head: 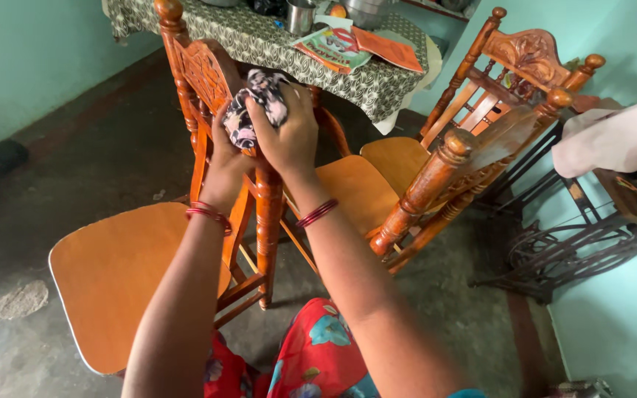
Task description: The person wipes the backrest, seat, and legs of a wooden chair using a patterned cloth. The person moves between chairs, cleaning each one in turn.
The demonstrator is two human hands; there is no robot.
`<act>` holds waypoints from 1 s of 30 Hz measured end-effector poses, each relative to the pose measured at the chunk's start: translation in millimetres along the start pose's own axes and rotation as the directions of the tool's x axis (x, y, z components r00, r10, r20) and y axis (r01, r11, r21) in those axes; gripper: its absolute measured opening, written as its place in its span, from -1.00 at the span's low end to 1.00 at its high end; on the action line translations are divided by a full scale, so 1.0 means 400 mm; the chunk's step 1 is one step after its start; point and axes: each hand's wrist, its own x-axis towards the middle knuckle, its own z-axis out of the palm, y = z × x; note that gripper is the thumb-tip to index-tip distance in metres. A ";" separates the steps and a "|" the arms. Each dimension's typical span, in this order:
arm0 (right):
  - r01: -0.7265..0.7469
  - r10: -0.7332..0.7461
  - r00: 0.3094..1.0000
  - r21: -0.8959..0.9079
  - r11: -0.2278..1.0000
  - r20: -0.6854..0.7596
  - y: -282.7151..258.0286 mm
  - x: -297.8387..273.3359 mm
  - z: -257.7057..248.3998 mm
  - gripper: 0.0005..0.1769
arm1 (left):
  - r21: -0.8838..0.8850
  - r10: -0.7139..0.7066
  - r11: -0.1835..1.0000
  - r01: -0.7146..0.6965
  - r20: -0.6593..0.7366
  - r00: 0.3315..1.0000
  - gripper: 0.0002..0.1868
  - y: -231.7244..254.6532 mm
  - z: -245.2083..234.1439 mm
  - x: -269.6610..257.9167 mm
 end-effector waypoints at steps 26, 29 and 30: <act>-0.500 0.446 0.845 0.136 0.855 0.296 0.372 -0.681 0.043 -0.20 | 0.746 0.266 0.665 -0.023 -0.208 0.941 -0.45 0.008 0.129 0.103; -0.553 0.484 0.796 0.110 0.826 0.364 0.379 -0.616 0.003 -0.25 | 0.719 0.236 0.695 0.001 -0.229 0.945 -0.47 0.002 0.128 0.098; -0.494 0.423 0.833 0.136 0.859 0.358 0.376 -0.598 -0.015 -0.30 | 0.723 0.254 0.691 -0.017 -0.220 0.942 -0.47 0.000 0.127 0.094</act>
